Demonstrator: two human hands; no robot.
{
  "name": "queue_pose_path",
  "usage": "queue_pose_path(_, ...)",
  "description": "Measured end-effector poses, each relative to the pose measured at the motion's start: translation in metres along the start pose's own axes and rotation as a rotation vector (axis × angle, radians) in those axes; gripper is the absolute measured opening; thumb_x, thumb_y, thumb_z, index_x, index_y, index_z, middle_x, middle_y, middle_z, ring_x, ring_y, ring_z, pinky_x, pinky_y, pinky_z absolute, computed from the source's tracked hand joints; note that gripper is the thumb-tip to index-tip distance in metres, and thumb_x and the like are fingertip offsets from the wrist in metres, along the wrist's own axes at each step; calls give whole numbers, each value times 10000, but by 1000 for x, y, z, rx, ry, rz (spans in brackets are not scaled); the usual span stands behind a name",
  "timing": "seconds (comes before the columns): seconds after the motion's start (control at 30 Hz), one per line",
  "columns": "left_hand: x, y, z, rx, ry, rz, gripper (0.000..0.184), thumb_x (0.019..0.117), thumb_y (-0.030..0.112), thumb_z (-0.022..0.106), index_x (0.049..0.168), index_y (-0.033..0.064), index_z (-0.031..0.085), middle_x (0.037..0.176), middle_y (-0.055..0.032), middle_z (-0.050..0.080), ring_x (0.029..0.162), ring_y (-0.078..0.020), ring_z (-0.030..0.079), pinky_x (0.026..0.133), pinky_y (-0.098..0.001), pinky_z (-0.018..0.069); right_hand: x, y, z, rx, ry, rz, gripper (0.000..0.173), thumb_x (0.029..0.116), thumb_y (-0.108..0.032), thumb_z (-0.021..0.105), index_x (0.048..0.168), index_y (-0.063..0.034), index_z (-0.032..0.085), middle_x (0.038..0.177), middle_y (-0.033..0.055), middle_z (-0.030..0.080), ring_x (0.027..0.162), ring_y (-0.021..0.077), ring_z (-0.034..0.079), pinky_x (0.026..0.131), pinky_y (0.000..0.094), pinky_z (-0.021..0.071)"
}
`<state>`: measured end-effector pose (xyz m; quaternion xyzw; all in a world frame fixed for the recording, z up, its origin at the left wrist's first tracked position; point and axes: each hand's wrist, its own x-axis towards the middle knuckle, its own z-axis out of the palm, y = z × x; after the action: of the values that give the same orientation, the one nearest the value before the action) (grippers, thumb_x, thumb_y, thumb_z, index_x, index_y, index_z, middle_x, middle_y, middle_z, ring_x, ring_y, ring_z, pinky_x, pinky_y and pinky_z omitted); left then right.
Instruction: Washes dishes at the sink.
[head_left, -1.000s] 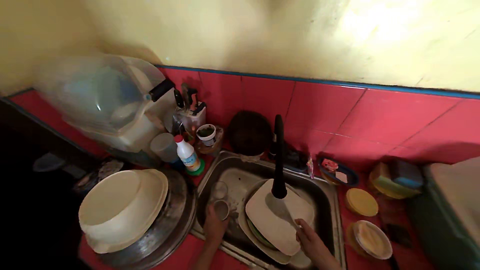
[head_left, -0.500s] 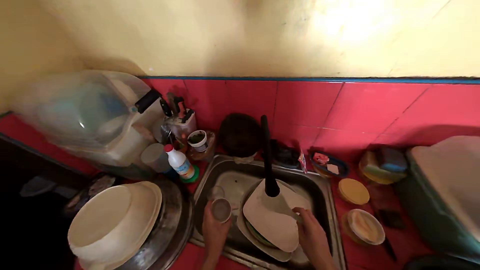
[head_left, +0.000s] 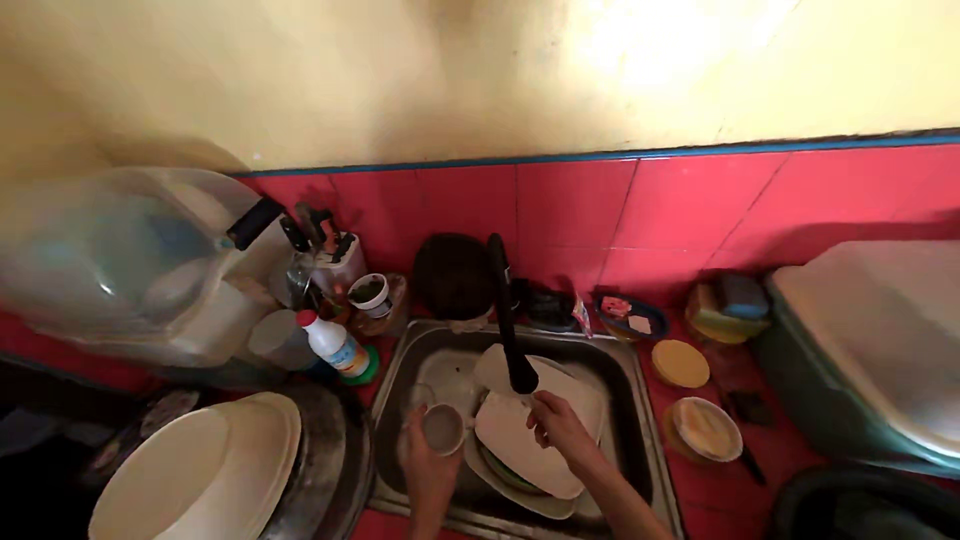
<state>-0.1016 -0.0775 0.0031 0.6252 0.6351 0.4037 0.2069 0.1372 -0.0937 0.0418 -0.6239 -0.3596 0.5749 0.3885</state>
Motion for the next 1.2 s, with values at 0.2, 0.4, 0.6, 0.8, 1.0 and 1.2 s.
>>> queue_pose_path(0.2,-8,7,17,15,-70,60,897,683,190,925,1436,-44,498,1371,-259,594,1236,-402,608,1032,-555,508,-35,9,-28,224,-55,131,302,1099,-171,382,1275,-33,583,756,-11,600,549,66,525,504,224,463)
queue_pose_path(0.4,-6,29,55,71,-306,110,878,707,139,895,1473,6,489,1434,-245,555,1294,-422,567,1052,-589,479,-101,16,-91,-247,33,-12,319,1091,-192,412,1285,-19,596,820,29,627,642,103,573,620,289,509)
queue_pose_path(0.6,11,59,97,111,-406,138,950,723,231,910,1482,-68,424,1411,-283,556,1297,-429,560,1091,-559,456,-192,-11,-152,-680,228,-70,309,1072,-197,447,1265,-77,655,945,151,709,828,286,697,785,515,569)
queue_pose_path(0.8,24,84,111,-622,-607,-714,622,1021,345,625,1521,60,390,1443,-229,519,1252,-363,564,980,-535,507,-286,-30,-193,-835,534,-109,432,992,-115,457,1403,-150,583,766,124,675,605,303,649,575,551,543)
queue_pose_path(1.0,22,91,111,-795,-641,-915,540,1058,395,521,1497,95,422,1482,-178,491,1301,-356,519,988,-570,477,-307,-39,-187,-858,594,209,308,1023,-78,431,1182,-34,691,880,221,710,773,418,695,719,648,530)
queue_pose_path(1.2,29,86,100,283,-661,197,906,710,358,907,1475,75,512,1405,-192,592,1328,-359,541,1153,-535,379,-270,-30,-155,-884,550,459,334,1035,-142,456,1280,6,628,1078,294,696,1027,503,672,845,676,517)
